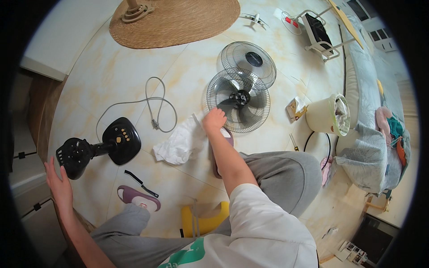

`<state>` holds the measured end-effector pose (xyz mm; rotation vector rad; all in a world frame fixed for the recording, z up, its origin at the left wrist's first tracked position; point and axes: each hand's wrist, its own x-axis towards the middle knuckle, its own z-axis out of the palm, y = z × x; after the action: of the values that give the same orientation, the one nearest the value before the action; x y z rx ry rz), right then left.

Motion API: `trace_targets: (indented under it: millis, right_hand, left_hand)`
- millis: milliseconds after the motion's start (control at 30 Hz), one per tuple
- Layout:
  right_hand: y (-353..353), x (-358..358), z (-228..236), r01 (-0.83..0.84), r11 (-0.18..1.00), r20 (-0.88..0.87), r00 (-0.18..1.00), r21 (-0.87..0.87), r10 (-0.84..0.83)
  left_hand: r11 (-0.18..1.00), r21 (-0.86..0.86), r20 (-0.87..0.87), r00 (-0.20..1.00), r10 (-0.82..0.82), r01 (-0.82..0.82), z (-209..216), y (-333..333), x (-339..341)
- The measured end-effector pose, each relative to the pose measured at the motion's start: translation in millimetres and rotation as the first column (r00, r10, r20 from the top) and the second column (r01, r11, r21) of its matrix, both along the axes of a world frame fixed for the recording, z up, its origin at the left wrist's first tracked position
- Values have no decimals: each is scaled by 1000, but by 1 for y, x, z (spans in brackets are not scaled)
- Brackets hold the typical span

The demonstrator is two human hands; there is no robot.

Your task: The person assembles a small electric fan by attaching the motor housing to the fan blade, securing the front grille, and tightening the central nut. The person handles the fan blade, motor housing, and front grille during the process.

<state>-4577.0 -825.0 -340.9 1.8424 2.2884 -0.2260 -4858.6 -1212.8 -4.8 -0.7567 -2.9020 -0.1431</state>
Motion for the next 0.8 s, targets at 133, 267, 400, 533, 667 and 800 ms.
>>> trace_targets:
  millis: [133,267,400,533,667,800]
  right_hand:
    - [9,42,7,-340,940,-47,940,-28,339]
    - [13,44,42,-402,902,-266,863,156,430]
    - [23,39,104,-394,899,-369,819,192,438]
    - [45,36,186,-315,946,-493,813,73,309]
    - [88,42,232,-296,912,-877,464,-285,-124]
    - [111,59,231,-264,748,-784,345,-608,-516]
  left_hand:
    - [980,128,-54,988,-147,153,10,17,13]
    - [938,255,-21,971,-238,235,18,32,38]
    - [912,357,121,959,-258,200,24,37,57]
    - [875,438,131,948,-289,206,29,33,59]
    - [873,438,93,956,-280,213,25,27,60]
    - [860,462,109,949,-297,217,15,23,62]
